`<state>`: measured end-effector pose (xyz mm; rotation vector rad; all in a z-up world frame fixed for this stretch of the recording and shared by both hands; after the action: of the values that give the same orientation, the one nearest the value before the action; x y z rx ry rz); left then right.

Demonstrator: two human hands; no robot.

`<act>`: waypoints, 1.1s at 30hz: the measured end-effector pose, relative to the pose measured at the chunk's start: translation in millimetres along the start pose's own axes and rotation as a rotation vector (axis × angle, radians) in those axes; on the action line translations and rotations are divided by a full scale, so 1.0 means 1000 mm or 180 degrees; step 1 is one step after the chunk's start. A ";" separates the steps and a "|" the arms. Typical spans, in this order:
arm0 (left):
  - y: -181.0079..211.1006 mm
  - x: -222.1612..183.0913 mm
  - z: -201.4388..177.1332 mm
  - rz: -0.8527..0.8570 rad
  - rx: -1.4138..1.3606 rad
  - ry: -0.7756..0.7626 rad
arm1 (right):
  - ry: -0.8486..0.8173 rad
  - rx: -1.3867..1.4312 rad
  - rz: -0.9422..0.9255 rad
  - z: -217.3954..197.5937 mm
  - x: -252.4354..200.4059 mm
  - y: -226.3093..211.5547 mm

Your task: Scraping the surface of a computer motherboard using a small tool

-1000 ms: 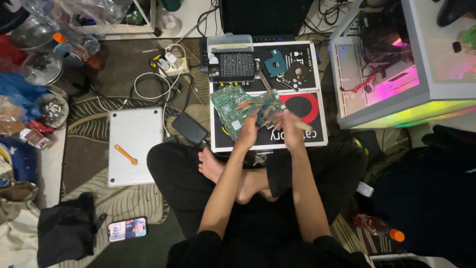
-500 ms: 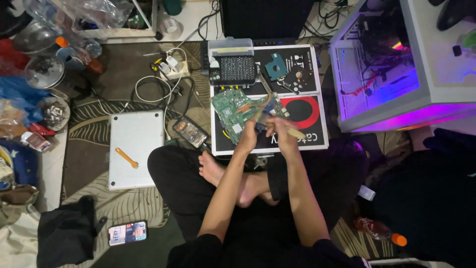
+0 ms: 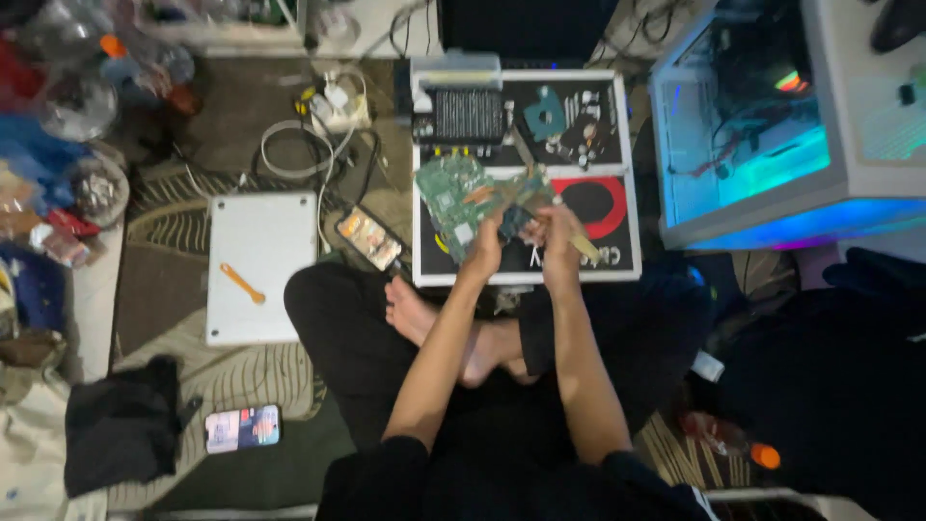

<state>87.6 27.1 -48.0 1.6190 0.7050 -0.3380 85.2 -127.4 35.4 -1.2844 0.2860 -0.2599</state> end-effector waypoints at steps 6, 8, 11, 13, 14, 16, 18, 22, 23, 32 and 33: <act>0.009 -0.005 0.032 0.0846 -0.2156 -0.0931 | -0.0036 -0.0423 0.0108 -0.013 0.026 0.016; 0.053 -0.049 0.010 0.0691 -0.1314 -0.0584 | -0.0050 -0.0543 -0.0116 -0.011 0.024 0.015; 0.064 -0.090 -0.005 0.0524 -0.1343 -0.0502 | -0.0654 -0.0702 -0.0316 -0.004 0.003 0.015; 0.084 -0.104 -0.015 0.0597 -0.2245 -0.0757 | -0.1258 -0.0716 -0.0368 0.010 0.003 0.017; 0.102 -0.113 -0.023 0.1176 -0.1052 -0.0659 | -0.0845 -0.0584 -0.0324 0.000 0.017 0.019; 0.093 -0.103 -0.015 0.1689 0.0151 -0.0549 | -0.0430 -0.0475 -0.0261 -0.016 0.025 0.027; 0.049 -0.052 0.001 0.1303 -0.0381 -0.0553 | -0.0340 -0.0346 -0.0002 -0.017 0.025 0.041; 0.072 -0.073 -0.001 0.2198 -0.1672 -0.0642 | -0.0899 -0.0121 0.0018 -0.022 0.039 0.073; 0.061 -0.057 0.007 0.2179 -0.1739 -0.0855 | -0.0702 0.0120 0.0077 -0.021 0.042 0.063; 0.040 -0.046 0.023 0.1350 -0.1672 -0.1072 | -0.0697 0.0356 0.0088 -0.019 0.037 0.063; 0.035 -0.036 0.024 0.1467 -0.2063 -0.1166 | -0.0451 0.0384 0.0141 -0.021 0.040 0.058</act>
<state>86.0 -6.5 -3.9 1.0143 0.1179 -0.0481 116.8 -145.2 -29.0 -1.1695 0.1748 -0.1452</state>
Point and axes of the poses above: each hand's wrist, its own x-axis towards the middle knuckle, its own z-axis out of the palm, y = z × x, the point moved 9 cm from there along x, towards the middle knuckle, and after that the axes turned 10 degrees about y, right-handed, at the moved point
